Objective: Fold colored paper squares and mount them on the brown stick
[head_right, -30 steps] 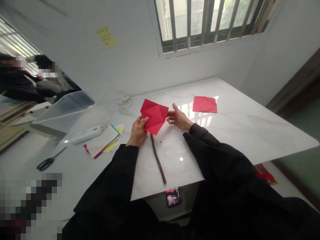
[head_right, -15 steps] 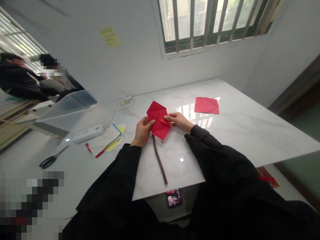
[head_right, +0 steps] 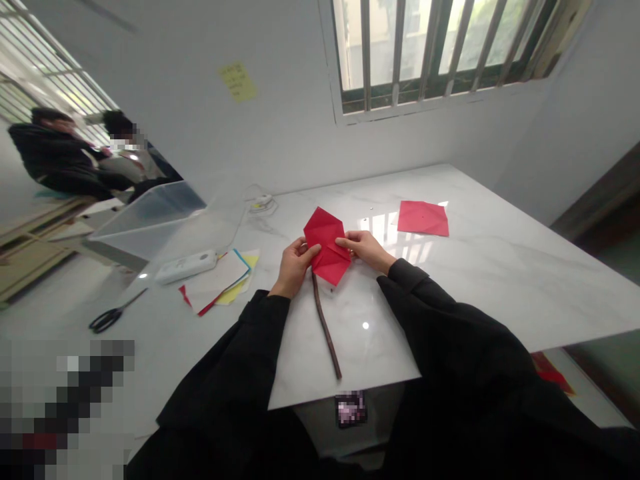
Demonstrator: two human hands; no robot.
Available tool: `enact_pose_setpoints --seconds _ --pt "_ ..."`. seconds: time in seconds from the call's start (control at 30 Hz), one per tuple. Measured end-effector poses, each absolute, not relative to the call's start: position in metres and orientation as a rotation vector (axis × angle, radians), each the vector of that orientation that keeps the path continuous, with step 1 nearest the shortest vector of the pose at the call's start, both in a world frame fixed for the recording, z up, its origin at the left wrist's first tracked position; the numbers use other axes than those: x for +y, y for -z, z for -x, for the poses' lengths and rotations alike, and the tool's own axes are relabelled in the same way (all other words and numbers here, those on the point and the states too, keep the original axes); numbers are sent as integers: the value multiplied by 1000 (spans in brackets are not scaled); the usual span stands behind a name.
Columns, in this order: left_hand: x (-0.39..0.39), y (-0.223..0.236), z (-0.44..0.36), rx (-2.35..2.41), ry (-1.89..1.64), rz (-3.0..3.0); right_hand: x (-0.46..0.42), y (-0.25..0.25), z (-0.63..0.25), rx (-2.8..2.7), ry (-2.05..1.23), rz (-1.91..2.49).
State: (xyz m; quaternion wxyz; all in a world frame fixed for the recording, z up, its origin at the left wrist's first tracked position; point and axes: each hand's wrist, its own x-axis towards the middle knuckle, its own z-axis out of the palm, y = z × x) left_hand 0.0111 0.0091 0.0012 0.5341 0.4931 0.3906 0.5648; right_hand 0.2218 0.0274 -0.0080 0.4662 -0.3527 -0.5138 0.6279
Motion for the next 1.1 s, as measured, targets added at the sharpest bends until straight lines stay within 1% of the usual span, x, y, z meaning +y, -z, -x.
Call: enact_pose_setpoints --seconds 0.17,0.37,0.7,1.1 --pt "6 -3 -11 953 -1306 -1230 26 9 -222 -1369 -1515 898" --pt "8 -3 -10 984 -1338 -1299 27 9 -223 -1411 -1460 922" --pt "10 0 -12 965 -1315 -1283 32 16 -223 -1415 -1465 934" --pt "4 -6 -16 1019 -1253 -1259 30 9 -222 -1349 -1483 963"
